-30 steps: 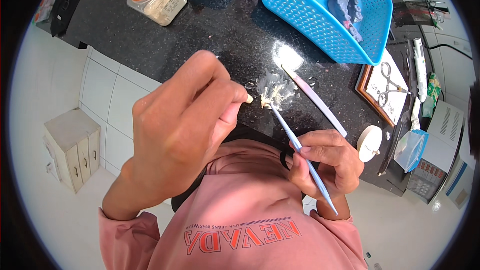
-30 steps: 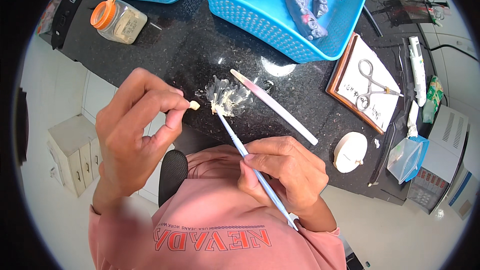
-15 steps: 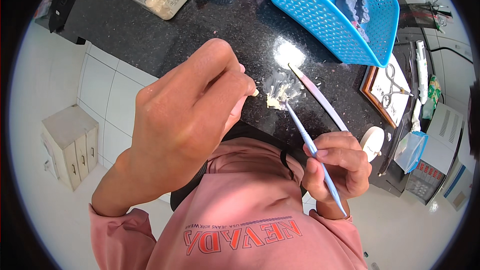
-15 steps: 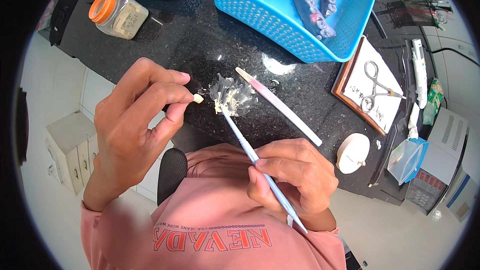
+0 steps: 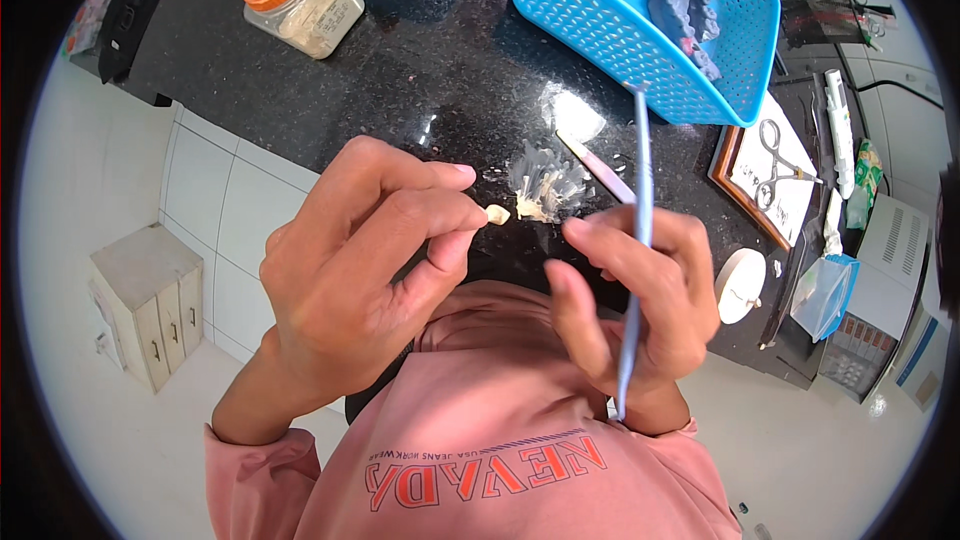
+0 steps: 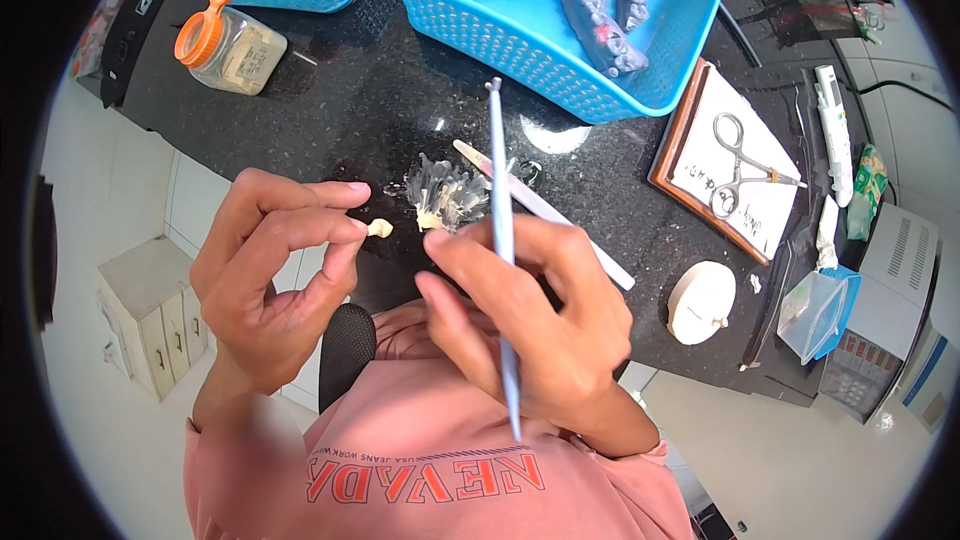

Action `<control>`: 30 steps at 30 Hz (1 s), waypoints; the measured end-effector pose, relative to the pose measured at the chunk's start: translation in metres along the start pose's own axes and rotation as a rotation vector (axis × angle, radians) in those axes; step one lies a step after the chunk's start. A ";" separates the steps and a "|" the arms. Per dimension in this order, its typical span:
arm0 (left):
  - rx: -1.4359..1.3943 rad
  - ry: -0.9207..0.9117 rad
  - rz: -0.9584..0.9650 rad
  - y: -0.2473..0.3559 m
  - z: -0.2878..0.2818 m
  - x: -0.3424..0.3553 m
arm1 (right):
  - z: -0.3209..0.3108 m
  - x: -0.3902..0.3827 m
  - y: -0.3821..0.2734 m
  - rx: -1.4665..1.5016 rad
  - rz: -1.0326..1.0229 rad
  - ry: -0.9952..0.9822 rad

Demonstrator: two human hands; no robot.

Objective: Applying ceramic paste to a dental crown and placing it onto a dental model for fit.

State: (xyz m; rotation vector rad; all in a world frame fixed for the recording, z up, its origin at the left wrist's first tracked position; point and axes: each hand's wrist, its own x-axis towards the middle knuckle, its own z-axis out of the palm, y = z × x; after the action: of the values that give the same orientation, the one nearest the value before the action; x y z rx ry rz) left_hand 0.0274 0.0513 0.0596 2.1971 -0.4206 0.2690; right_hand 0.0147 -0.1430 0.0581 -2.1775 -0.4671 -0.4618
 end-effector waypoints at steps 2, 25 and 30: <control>-0.007 0.000 -0.003 -0.001 0.001 -0.001 | 0.006 0.001 -0.001 -0.067 0.068 -0.033; -0.076 0.029 -0.019 -0.007 0.003 -0.006 | 0.007 -0.002 -0.002 -0.160 0.050 0.004; -0.016 0.034 -0.034 -0.002 0.004 -0.002 | -0.017 -0.018 0.002 -0.088 0.024 0.072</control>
State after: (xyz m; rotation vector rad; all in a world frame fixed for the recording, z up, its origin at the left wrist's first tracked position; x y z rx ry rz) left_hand 0.0264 0.0496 0.0544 2.1788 -0.3648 0.2832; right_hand -0.0030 -0.1610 0.0581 -2.2394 -0.3876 -0.5555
